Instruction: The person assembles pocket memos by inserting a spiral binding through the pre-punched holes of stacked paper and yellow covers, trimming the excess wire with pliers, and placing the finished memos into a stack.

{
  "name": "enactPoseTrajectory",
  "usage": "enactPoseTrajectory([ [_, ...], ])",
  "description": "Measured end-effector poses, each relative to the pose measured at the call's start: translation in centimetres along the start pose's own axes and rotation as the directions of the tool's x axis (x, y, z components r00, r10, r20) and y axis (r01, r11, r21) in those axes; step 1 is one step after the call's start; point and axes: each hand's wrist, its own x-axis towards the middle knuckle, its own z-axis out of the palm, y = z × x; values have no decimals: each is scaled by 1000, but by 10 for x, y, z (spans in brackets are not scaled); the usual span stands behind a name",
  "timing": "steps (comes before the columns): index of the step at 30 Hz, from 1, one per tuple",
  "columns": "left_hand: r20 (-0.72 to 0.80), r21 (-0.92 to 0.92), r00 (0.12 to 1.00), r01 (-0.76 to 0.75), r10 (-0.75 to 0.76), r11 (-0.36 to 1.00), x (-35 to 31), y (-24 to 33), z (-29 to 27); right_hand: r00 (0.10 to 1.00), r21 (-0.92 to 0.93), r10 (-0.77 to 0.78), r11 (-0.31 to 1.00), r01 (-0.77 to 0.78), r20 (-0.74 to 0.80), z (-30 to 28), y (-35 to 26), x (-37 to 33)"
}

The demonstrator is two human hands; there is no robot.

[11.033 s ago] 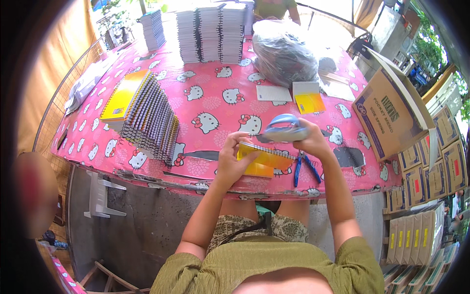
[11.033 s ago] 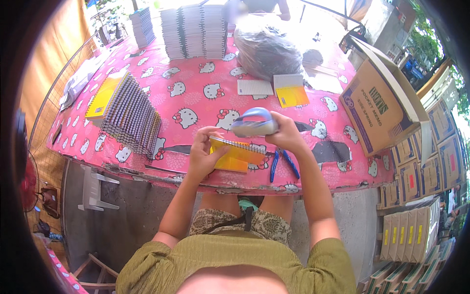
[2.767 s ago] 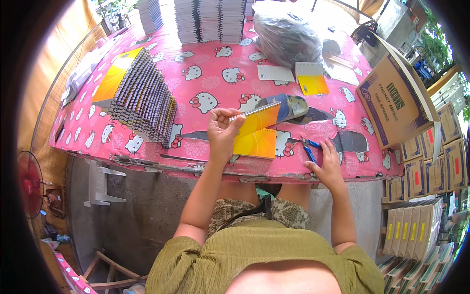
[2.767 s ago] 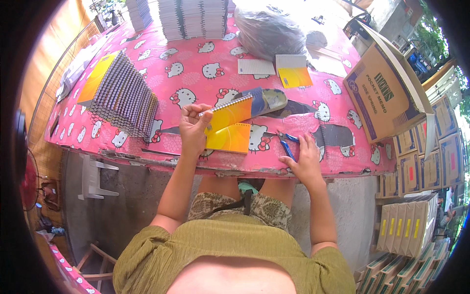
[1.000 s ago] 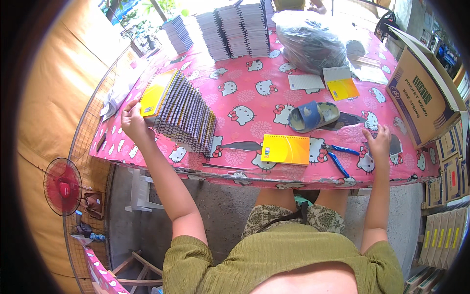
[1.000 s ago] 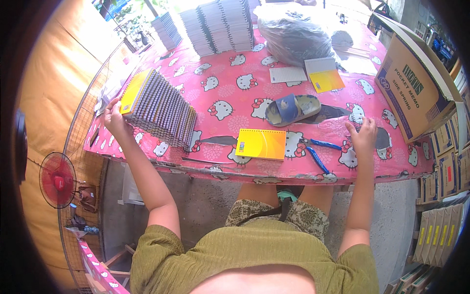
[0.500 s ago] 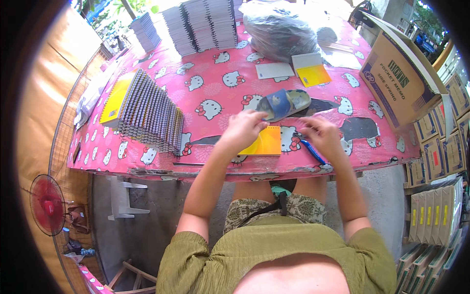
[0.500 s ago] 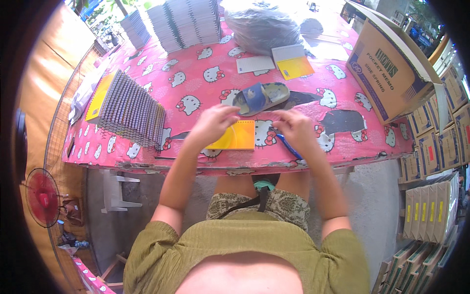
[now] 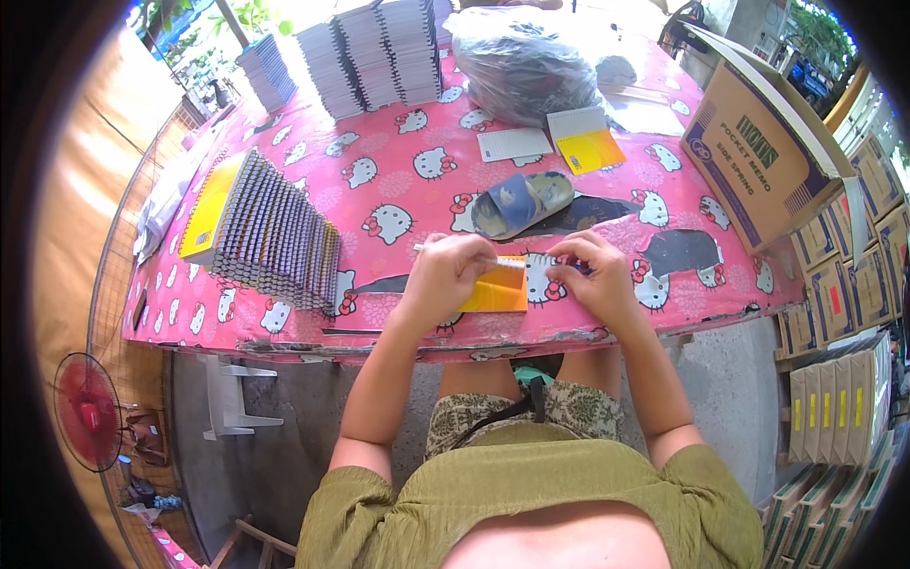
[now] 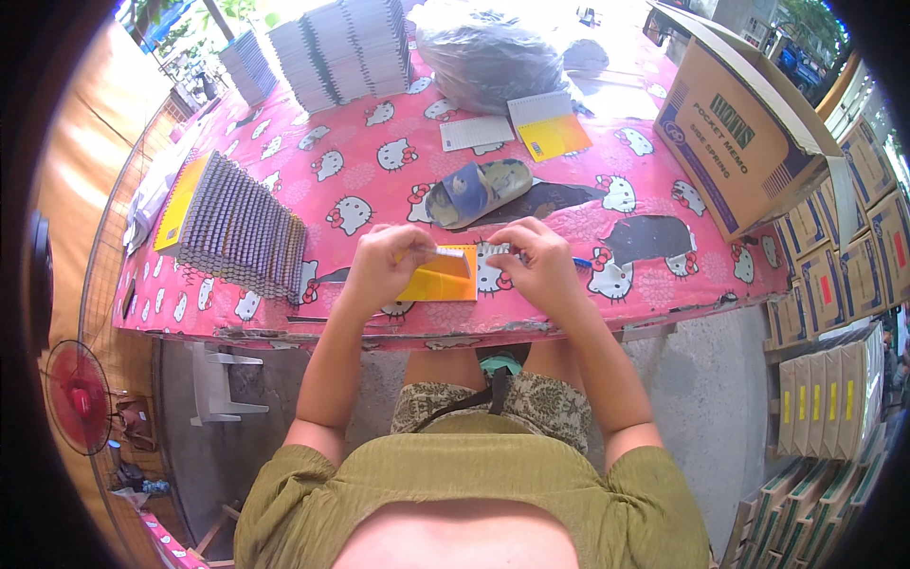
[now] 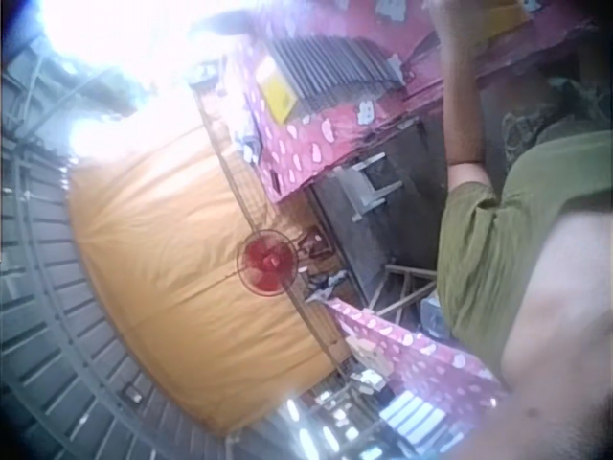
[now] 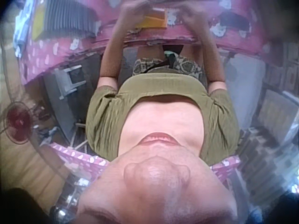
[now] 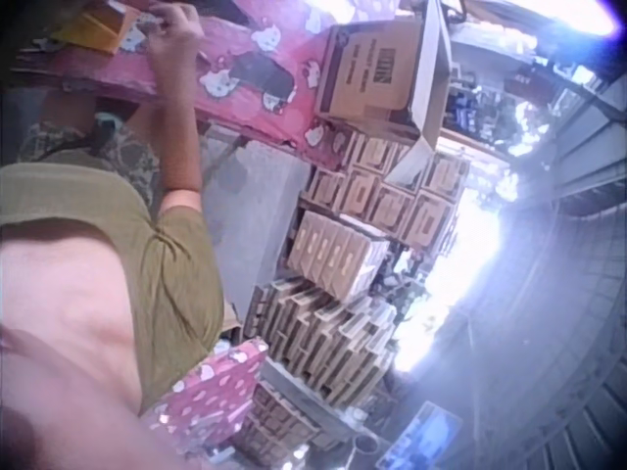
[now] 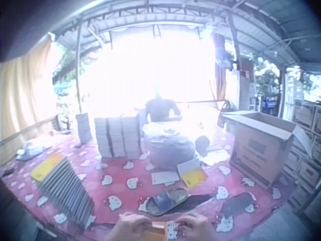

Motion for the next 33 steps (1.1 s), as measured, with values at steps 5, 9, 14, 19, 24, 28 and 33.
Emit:
enactPoseTrajectory([
  [5,-141,11,986,-87,88,996,-8,10,7,998,47,-54,997,54,-15,3,-7,4],
  [9,-195,15,977,-88,89,996,-8,1,15,995,-2,-86,996,87,56,5,-8,8],
  [14,-229,51,969,-79,88,996,-8,0,20,964,134,66,986,-103,257,0,-2,16],
  [19,-386,309,908,-42,165,950,-9,17,24,992,-68,9,998,-1,122,13,-10,14],
  [24,-375,147,924,-24,78,989,-17,4,31,987,-233,-132,961,149,87,18,-26,12],
  [28,-340,87,940,29,3,996,-21,5,25,964,-335,-36,934,127,264,16,-11,27],
  [33,-287,110,954,-59,88,992,-18,-3,23,929,-514,-265,777,364,257,4,92,94],
])
